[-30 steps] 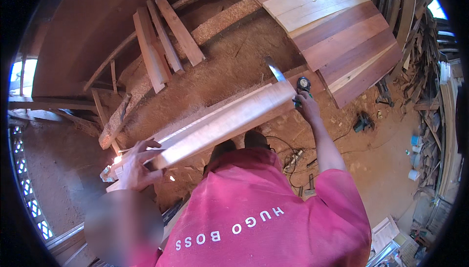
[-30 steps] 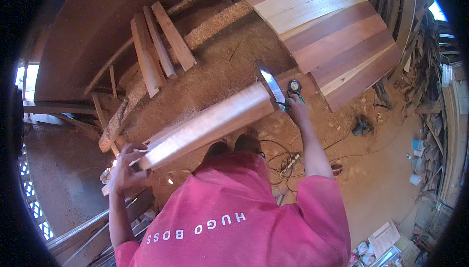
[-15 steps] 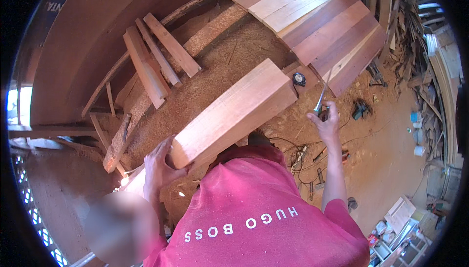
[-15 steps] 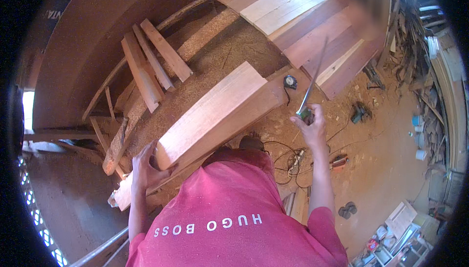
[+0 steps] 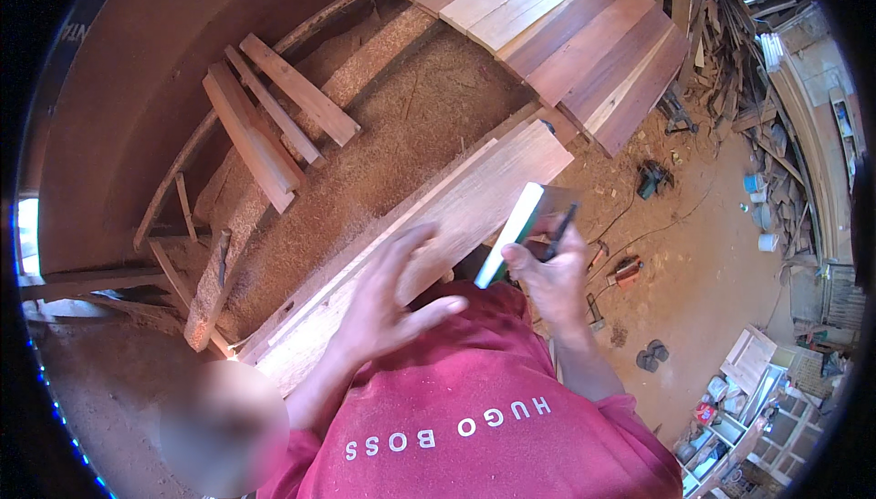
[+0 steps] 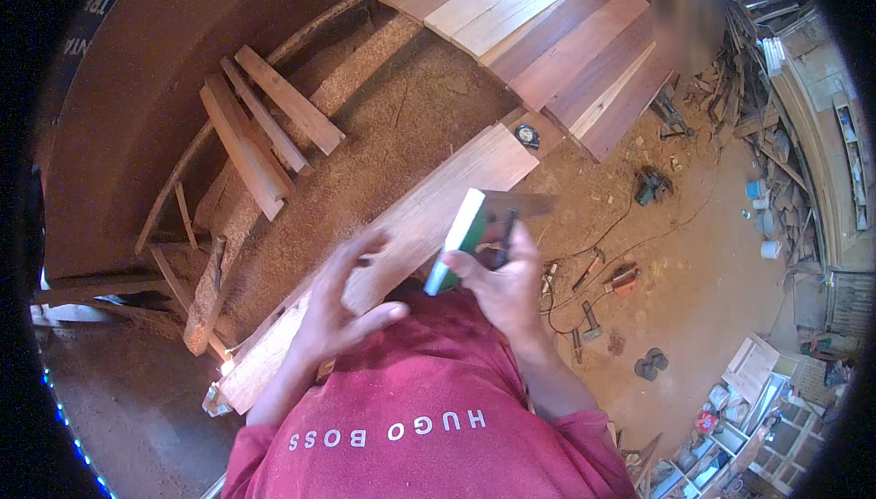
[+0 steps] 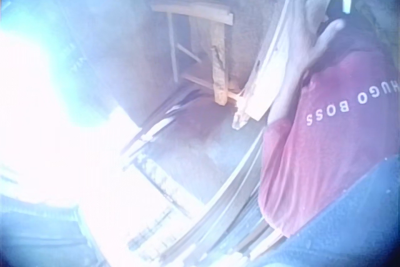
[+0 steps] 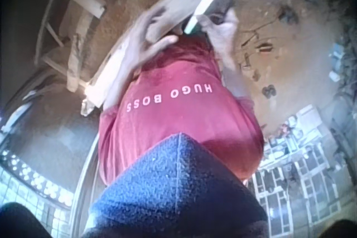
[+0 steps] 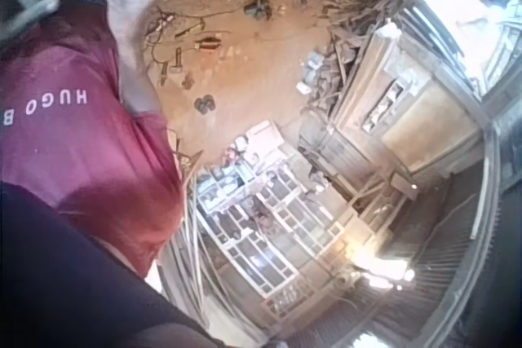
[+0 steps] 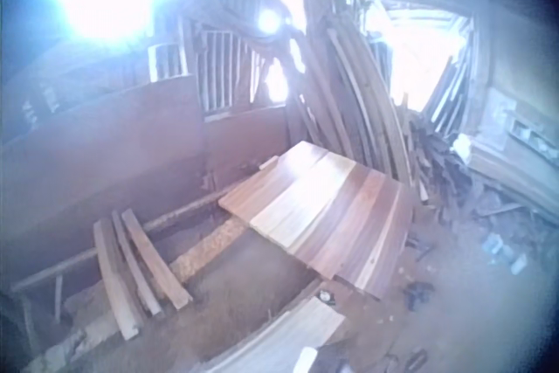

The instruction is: The person uses a speed square and a pen to mark lines on a wooden beam, moving the square along the wood and drawing several lines at different positions.

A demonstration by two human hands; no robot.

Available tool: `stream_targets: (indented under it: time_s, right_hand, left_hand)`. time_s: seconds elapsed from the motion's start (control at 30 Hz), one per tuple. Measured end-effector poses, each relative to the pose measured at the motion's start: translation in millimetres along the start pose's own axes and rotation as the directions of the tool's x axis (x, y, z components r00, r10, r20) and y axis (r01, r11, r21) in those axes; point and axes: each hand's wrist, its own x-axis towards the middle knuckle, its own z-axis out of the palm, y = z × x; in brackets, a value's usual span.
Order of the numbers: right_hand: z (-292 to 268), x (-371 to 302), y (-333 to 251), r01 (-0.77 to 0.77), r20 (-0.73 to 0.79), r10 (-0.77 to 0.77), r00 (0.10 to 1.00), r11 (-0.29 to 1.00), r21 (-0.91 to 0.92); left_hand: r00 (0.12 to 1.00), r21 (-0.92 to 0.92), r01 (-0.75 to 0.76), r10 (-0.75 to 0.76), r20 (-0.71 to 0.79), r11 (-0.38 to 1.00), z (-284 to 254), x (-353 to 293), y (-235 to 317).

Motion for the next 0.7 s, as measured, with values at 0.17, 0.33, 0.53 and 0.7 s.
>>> stream_targets:
  time_s: [0.17,0.33,0.53,0.7]
  right_hand:
    - [31.2,15.2,24.2,0.098,-0.049,-0.096,0.994,0.994,0.047]
    - [-20.1,60.5,-5.8,0.004,-0.056,-0.009,0.998,0.996,-0.089]
    - [-44.8,110.3,-19.1,0.052,-0.224,0.000,0.974,0.973,0.225]
    - [-58.2,118.2,-7.0,-0.037,-0.105,0.049,0.993,0.993,0.115]
  left_hand:
    - [0.999,-0.260,0.039,-0.029,0.043,0.965,4.0,65.9,5.5]
    - [0.957,0.047,0.025,-0.010,-0.290,0.999,13.2,95.8,-34.9]
    - [0.951,0.427,0.160,-0.023,-0.307,0.890,37.0,134.3,-29.5]
    - [0.976,0.499,0.135,-0.027,-0.217,0.856,53.8,138.9,-23.2]
